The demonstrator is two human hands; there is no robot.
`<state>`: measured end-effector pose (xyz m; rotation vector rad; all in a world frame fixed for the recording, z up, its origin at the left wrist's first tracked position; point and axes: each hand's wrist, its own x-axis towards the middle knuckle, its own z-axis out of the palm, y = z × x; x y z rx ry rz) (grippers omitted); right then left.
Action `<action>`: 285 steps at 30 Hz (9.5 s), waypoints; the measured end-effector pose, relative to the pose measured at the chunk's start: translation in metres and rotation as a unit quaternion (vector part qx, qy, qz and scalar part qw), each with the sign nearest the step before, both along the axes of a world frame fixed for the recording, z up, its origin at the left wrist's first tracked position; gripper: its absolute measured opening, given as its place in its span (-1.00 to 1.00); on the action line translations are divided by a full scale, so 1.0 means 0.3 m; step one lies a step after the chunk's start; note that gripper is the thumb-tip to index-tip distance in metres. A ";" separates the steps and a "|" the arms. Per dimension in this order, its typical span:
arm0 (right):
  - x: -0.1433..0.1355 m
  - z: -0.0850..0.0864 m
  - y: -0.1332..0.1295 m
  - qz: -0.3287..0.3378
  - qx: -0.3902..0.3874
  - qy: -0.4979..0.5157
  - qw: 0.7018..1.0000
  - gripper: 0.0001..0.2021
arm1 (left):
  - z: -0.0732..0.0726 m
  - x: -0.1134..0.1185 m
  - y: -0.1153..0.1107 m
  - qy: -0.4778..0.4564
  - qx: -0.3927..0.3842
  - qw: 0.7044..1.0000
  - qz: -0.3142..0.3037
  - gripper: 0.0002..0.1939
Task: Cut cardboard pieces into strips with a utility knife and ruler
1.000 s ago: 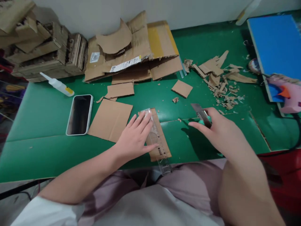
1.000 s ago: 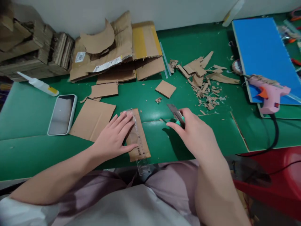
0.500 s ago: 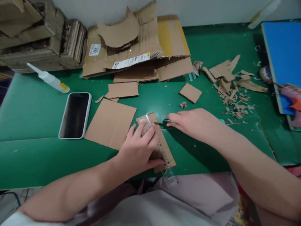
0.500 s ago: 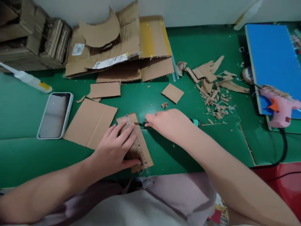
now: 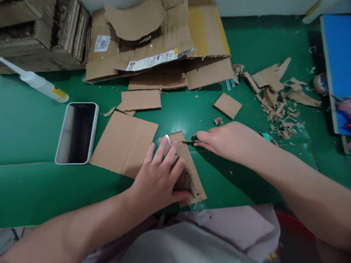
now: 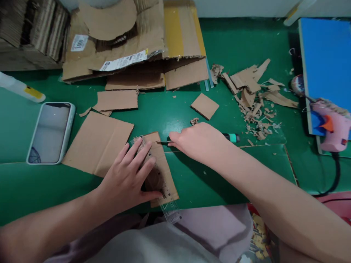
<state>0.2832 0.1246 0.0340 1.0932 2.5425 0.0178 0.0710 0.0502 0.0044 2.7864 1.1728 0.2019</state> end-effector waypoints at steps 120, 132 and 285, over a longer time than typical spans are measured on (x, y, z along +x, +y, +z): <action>-0.021 0.098 0.042 -0.003 -0.063 -0.109 0.992 -0.69 | 0.031 0.004 0.041 0.062 -0.044 0.997 -0.017 0.08; -0.097 0.107 0.036 0.000 -0.095 -0.071 0.993 -0.75 | 0.037 -0.005 0.057 0.069 -0.058 0.995 -0.043 0.08; 0.137 0.007 -0.284 -0.497 -0.339 0.630 0.491 -0.73 | -0.022 -0.002 0.009 0.018 -0.024 0.999 0.017 0.15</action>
